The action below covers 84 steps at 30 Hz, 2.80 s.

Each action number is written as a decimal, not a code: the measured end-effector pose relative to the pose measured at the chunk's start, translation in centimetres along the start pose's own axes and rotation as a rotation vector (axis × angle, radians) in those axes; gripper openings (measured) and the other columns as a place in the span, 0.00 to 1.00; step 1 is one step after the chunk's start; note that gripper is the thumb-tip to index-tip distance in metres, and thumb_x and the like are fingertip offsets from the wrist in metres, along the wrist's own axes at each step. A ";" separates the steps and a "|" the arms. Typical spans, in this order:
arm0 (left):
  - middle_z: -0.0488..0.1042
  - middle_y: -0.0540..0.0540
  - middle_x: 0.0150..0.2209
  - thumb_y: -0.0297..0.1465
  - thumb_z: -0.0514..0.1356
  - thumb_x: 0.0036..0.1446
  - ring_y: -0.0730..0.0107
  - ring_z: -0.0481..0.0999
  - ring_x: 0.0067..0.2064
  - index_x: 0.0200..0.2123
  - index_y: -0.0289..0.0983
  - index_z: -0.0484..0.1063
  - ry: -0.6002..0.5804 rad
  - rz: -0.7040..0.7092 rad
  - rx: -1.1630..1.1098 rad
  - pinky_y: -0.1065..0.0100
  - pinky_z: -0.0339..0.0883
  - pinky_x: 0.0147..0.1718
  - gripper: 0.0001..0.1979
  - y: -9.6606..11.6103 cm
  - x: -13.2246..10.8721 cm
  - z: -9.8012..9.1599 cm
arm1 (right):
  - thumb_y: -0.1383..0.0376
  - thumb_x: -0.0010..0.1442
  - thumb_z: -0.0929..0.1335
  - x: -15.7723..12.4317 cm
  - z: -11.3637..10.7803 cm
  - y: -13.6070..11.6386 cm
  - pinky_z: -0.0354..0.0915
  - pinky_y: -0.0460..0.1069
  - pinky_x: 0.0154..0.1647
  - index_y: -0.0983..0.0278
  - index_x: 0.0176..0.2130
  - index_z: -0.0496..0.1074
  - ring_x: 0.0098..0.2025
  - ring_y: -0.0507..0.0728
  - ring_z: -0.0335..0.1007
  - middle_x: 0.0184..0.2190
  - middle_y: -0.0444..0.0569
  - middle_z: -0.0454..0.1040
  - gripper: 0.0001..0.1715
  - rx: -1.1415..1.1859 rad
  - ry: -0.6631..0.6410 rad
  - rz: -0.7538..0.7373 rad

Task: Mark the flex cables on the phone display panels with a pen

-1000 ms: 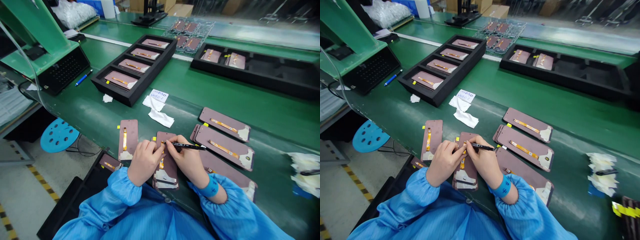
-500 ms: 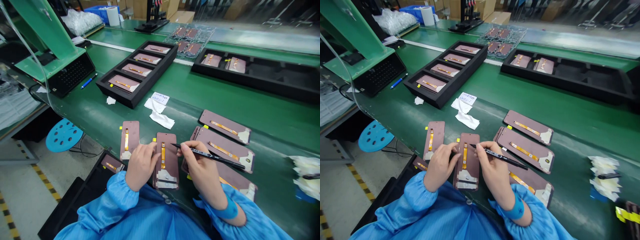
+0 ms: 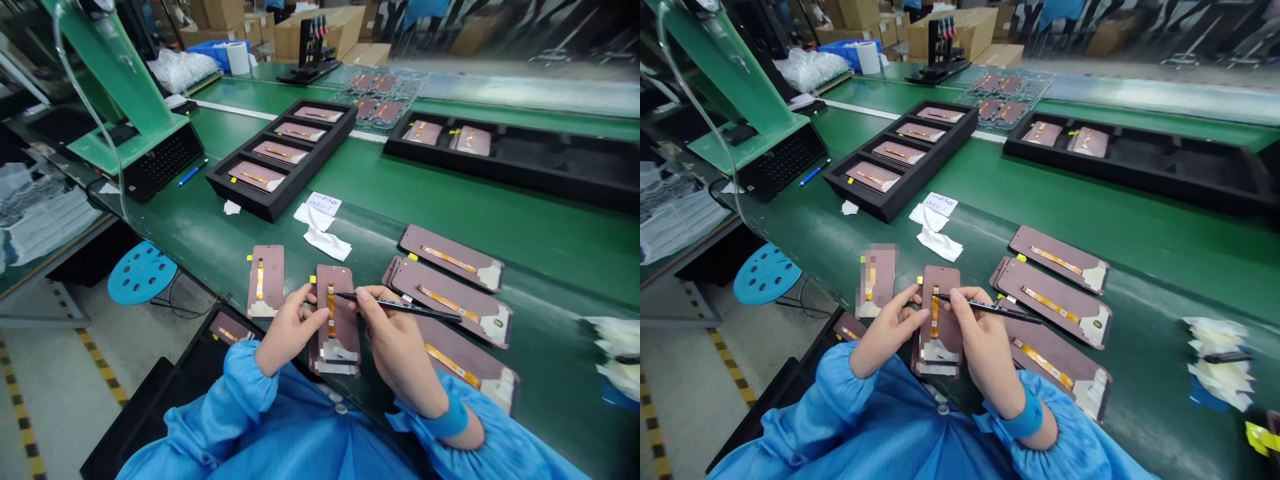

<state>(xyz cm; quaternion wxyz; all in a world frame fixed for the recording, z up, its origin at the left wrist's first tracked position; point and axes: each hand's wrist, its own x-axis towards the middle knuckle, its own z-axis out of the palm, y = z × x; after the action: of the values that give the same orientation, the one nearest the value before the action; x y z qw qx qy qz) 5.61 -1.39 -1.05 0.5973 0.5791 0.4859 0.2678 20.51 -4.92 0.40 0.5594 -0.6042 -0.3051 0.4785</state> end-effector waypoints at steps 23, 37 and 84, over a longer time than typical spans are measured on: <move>0.77 0.47 0.33 0.38 0.56 0.60 0.66 0.75 0.35 0.50 0.36 0.70 0.559 0.068 0.629 0.68 0.65 0.37 0.18 -0.8 2.0 -10.0 | 0.49 0.61 0.65 0.0 -0.2 0.5 0.61 0.48 0.30 0.62 0.32 0.67 0.30 0.54 0.65 0.26 0.45 0.69 0.19 -0.323 -0.039 -0.232; 0.68 0.47 0.32 0.34 0.53 0.64 0.69 0.64 0.35 0.47 0.38 0.71 0.185 0.753 1.173 0.67 0.60 0.33 0.12 -1.6 -0.4 -0.7 | 0.53 0.63 0.64 1.0 0.1 2.2 0.62 0.49 0.31 0.61 0.33 0.66 0.29 0.55 0.68 0.27 0.44 0.69 0.14 -0.477 -0.084 -0.259; 0.63 0.40 0.54 0.35 0.55 0.62 0.60 0.61 0.54 0.59 0.39 0.61 0.247 0.338 0.744 0.56 0.61 0.53 0.22 -1.1 -2.9 1.2 | 0.49 0.61 0.66 -1.2 0.1 1.6 0.63 0.48 0.35 0.61 0.34 0.67 0.33 0.54 0.67 0.29 0.45 0.70 0.18 -0.104 0.052 -0.086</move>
<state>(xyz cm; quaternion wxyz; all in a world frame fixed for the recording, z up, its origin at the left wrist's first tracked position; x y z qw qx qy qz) 5.28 -4.64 -1.49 0.2328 0.7901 0.5157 0.2359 19.72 -6.27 -0.82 0.5551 -0.6308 -0.3407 0.4217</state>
